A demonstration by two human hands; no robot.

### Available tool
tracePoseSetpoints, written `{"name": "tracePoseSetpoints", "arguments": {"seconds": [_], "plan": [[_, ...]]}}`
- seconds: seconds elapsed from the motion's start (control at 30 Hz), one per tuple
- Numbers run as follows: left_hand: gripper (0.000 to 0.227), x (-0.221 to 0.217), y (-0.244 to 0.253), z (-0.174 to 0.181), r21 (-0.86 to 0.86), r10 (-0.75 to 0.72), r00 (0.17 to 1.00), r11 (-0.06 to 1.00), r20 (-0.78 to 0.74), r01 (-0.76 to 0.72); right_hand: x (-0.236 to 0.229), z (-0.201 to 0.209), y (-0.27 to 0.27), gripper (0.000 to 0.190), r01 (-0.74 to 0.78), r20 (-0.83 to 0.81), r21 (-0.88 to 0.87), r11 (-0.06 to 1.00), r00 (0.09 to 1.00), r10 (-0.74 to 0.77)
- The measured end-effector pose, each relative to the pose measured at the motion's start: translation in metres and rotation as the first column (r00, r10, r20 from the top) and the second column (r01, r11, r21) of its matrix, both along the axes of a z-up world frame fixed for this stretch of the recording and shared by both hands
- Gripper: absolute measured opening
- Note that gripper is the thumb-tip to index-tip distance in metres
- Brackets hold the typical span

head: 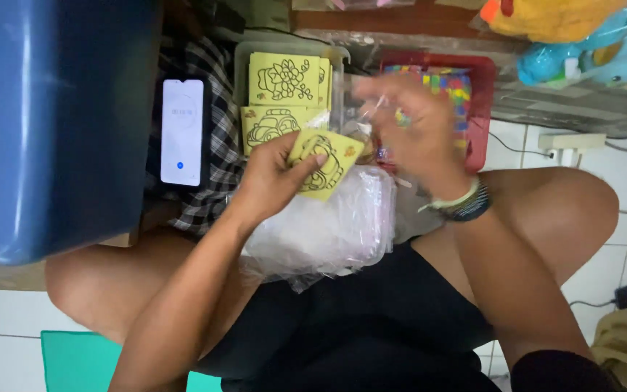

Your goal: The person picks up toy parts and small yellow cards by hand and places them inside small plastic bags, eventually putting the bags into a container.

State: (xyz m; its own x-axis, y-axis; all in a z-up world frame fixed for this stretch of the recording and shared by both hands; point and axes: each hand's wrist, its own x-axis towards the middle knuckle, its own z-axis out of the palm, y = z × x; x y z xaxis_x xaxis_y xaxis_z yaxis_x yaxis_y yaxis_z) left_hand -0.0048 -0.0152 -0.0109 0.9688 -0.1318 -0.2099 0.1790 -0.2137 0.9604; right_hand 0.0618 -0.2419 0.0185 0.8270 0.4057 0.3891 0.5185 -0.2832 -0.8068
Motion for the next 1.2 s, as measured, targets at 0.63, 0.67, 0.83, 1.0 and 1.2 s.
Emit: {"name": "tracePoseSetpoints", "arguments": {"seconds": [0.63, 0.67, 0.83, 1.0, 1.2], "plan": [[0.006, -0.001, 0.023, 0.019, -0.080, 0.100, 0.982, 0.993, 0.161, -0.088, 0.032, -0.162, -0.103, 0.039, 0.056, -0.055, -0.929, 0.367, 0.957, -0.285], [0.006, -0.001, 0.023, 0.020, -0.083, 0.099, 0.982, 0.993, 0.160, -0.087, 0.034, -0.157, -0.105, 0.039, 0.056, -0.055, -0.930, 0.364, 0.957, -0.286], [0.006, -0.002, 0.022, 0.020, -0.059, 0.100, 0.981, 0.994, 0.166, -0.092, 0.035, -0.135, -0.095, 0.020, 0.115, 0.013, -0.877, 0.466, 0.976, -0.217], [0.009, -0.001, 0.020, 0.016, -0.035, 0.099, 0.985, 0.995, 0.143, -0.095, 0.041, -0.144, -0.113, 0.022, 0.199, 0.131, -0.895, 0.398, 0.973, -0.191], [0.014, 0.002, 0.019, 0.015, 0.028, 0.084, 0.989, 0.996, 0.124, -0.088, 0.033, -0.074, -0.108, 0.014, 0.322, 0.242, -0.691, 0.648, 0.947, -0.213]]}}
